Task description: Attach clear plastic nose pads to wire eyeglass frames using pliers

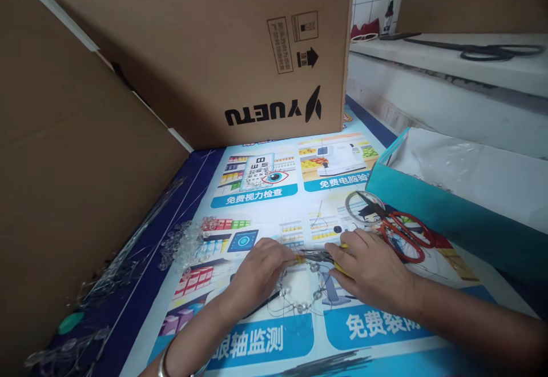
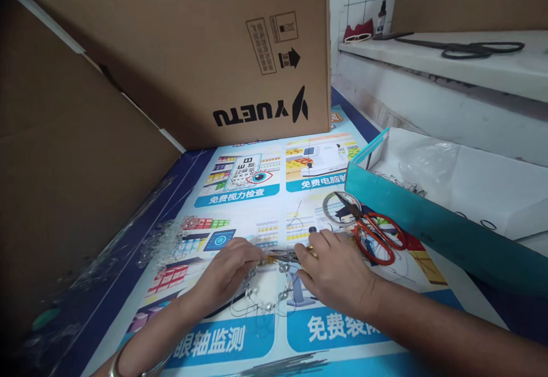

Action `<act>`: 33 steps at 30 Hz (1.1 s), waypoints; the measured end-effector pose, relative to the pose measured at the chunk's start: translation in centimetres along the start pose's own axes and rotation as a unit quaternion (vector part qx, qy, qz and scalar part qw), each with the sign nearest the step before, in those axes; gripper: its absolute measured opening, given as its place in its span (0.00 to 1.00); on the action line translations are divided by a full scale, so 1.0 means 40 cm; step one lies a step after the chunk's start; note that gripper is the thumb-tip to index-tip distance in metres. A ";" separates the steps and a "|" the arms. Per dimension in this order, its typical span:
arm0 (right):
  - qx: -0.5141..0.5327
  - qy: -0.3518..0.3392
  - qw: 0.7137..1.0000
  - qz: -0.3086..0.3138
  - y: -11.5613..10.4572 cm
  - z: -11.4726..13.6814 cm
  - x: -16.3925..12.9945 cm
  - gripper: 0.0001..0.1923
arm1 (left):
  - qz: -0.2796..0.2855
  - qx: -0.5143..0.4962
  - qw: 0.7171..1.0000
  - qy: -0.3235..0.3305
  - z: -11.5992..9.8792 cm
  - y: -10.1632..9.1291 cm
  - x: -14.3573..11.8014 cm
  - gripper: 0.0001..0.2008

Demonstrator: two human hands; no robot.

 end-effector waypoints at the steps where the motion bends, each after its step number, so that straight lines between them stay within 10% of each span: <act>1: 0.006 -0.006 1.000 -0.003 -0.003 0.002 0.000 0.18 | 0.002 -0.002 1.000 -0.002 0.000 0.001 0.000 0.08; 33: 0.054 -0.020 0.995 0.076 -0.020 0.009 0.022 0.13 | 0.000 0.074 0.986 0.149 -0.059 0.001 -0.015 0.07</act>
Point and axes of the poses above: each hand's wrist, its own x-axis towards the middle knuckle, its own y-axis out of the palm, z = x × y, the point moved 7 cm from there along x, towards the middle knuckle, and after that the axes turned 9 degrees about -z, right-handed, at the moved point
